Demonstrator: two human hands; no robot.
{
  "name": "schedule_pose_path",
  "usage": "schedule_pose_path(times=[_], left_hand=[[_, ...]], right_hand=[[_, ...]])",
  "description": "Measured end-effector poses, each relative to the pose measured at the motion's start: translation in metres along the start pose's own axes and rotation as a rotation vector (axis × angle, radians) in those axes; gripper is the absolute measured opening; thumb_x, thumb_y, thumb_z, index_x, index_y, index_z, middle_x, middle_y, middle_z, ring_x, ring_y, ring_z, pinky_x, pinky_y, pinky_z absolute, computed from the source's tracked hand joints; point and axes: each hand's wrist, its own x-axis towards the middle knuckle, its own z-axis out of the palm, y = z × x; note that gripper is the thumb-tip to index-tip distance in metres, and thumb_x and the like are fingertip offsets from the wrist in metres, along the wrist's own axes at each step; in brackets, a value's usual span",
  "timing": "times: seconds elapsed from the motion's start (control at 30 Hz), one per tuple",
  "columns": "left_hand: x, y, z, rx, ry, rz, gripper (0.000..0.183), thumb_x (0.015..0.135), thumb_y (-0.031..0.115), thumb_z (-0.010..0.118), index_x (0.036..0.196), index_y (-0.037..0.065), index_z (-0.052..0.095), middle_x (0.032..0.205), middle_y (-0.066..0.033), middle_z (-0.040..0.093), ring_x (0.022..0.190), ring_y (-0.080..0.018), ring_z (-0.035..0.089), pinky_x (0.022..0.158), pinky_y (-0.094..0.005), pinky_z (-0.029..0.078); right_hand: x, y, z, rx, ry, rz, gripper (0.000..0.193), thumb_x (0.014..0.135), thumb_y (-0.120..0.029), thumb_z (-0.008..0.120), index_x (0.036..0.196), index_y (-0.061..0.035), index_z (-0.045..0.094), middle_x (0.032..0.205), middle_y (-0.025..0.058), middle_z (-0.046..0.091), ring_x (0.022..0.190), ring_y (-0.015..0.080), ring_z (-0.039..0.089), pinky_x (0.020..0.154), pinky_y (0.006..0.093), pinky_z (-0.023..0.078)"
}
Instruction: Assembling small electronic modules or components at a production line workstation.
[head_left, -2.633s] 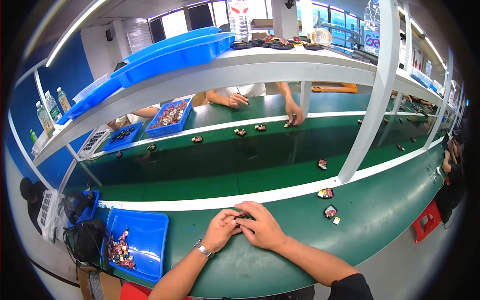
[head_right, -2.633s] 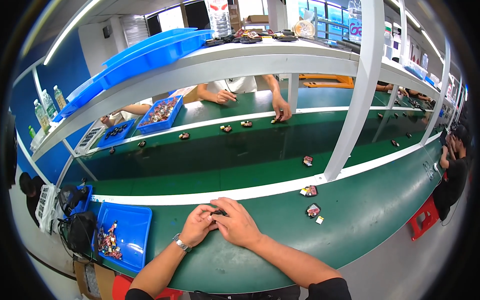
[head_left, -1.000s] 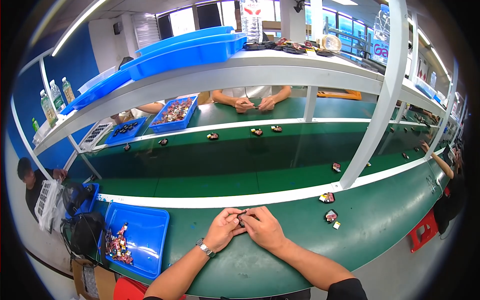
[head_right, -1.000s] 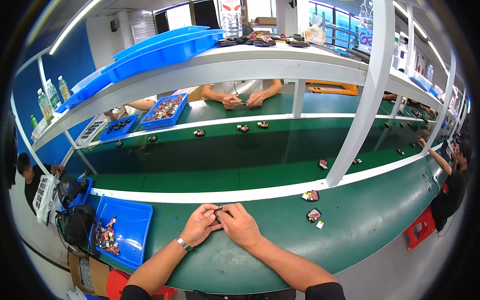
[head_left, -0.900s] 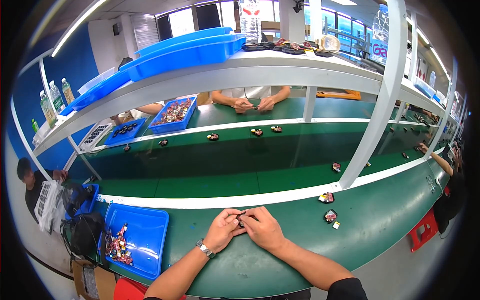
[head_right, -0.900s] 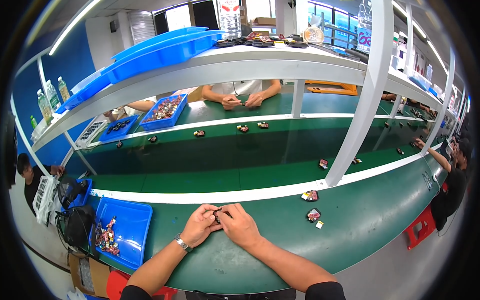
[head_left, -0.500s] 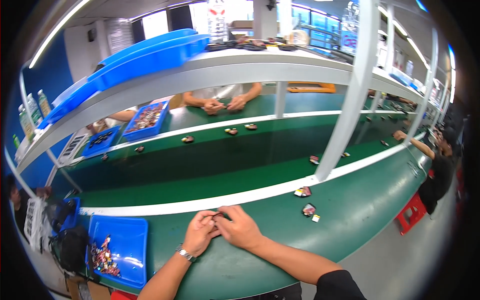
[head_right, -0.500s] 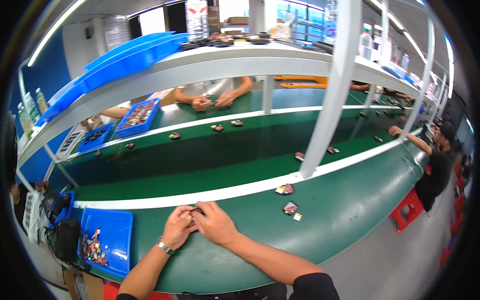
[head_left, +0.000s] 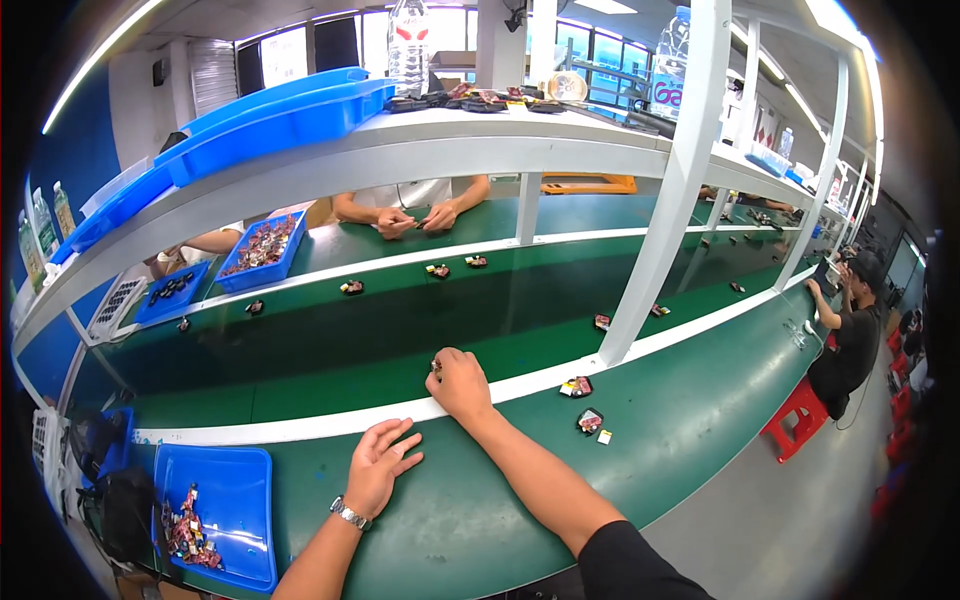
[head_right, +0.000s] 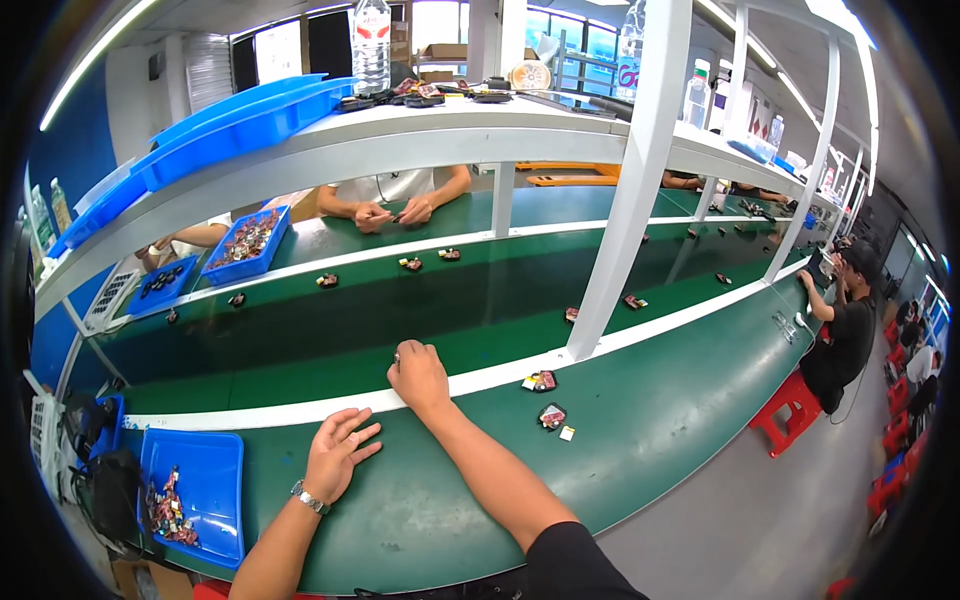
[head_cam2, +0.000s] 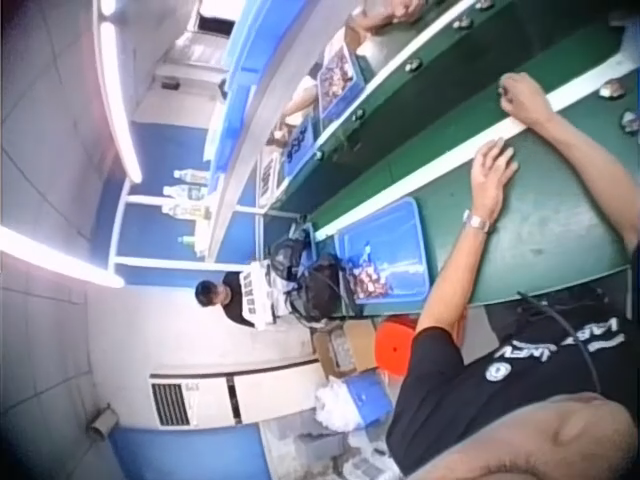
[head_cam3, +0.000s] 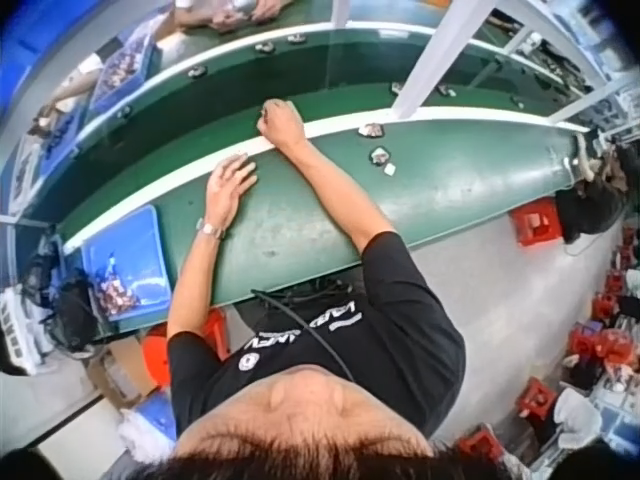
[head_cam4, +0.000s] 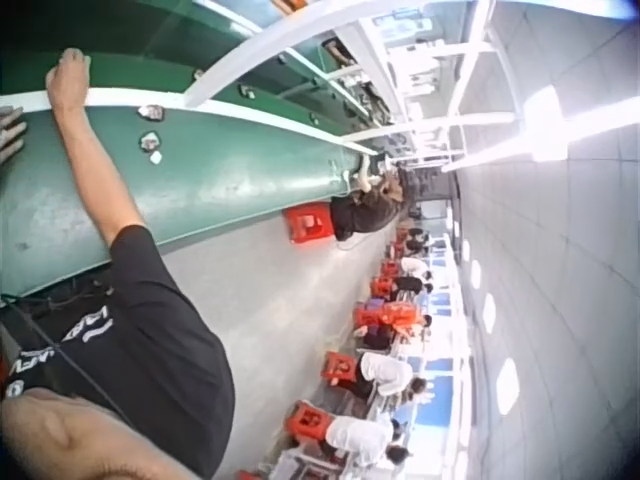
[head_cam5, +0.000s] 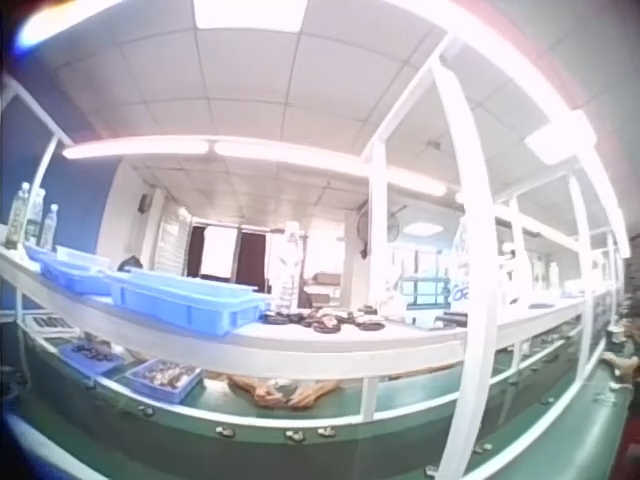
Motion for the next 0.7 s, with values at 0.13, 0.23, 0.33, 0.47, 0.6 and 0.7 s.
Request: schedule_pose_path(times=[0.13,0.23,0.33,0.47,0.6,0.7], left_hand=[[0.001,0.0,0.004,0.057,-0.021,-0.007,0.035,0.096,0.0,0.05,0.131,0.0,0.046,0.143,-0.0177,0.048,0.128,-0.0323,0.052,0.102,-0.0444,0.05],[0.0,-0.001,0.001,0.059,-0.005,-0.006,0.031,0.096,0.001,0.052,0.127,0.0,0.049,0.139,-0.0181,0.052,0.124,-0.0311,0.056,0.1,-0.0432,0.051],[-0.002,-0.003,-0.003,0.064,-0.004,-0.002,0.029,0.094,0.002,0.056,0.123,0.001,0.051,0.131,-0.0187,0.057,0.118,-0.031,0.061,0.097,-0.0434,0.053],[-0.002,-0.002,0.001,0.139,0.006,0.01,0.023,0.095,0.001,0.053,0.117,-0.003,0.055,0.124,-0.0191,0.062,0.111,-0.0268,0.064,0.093,-0.0374,0.055],[-0.001,-0.003,0.006,0.243,-0.04,0.027,0.021,0.094,0.001,0.054,0.114,-0.005,0.057,0.12,-0.0186,0.064,0.106,-0.0245,0.066,0.09,-0.0358,0.055],[-0.001,-0.004,0.004,0.307,-0.059,0.025,0.02,0.094,0.001,0.054,0.113,-0.005,0.058,0.118,-0.0184,0.065,0.105,-0.0246,0.066,0.089,-0.0357,0.055]], right_hand=[[0.0,0.016,-0.003,-0.037,-0.042,0.033,0.018,0.079,-0.006,0.065,0.097,-0.0008,0.063,0.101,0.0136,0.063,0.095,0.0349,0.059,0.084,0.0449,0.051],[-0.012,0.003,-0.028,0.079,0.16,-0.11,0.026,0.079,-0.008,0.069,0.103,-0.0027,0.061,0.108,0.0119,0.063,0.102,0.033,0.058,0.09,0.0413,0.048],[-0.038,0.001,-0.091,0.021,0.164,-0.251,0.023,0.078,-0.005,0.069,0.1,-0.0029,0.062,0.104,0.0122,0.064,0.098,0.0323,0.06,0.087,0.0416,0.049],[-0.068,0.077,-0.164,-0.086,0.293,0.037,0.019,0.075,-0.001,0.068,0.093,-0.0037,0.064,0.096,0.0131,0.065,0.09,0.0302,0.062,0.081,0.0383,0.051],[-0.082,0.13,-0.211,-0.132,0.111,0.227,0.026,0.077,-0.004,0.071,0.102,-0.004,0.066,0.102,0.0125,0.066,0.092,0.0293,0.062,0.082,0.0365,0.051],[-0.077,0.127,-0.206,-0.07,-0.028,0.161,0.035,0.078,-0.008,0.074,0.112,-0.0043,0.066,0.105,0.012,0.067,0.091,0.0287,0.062,0.083,0.0364,0.052]])
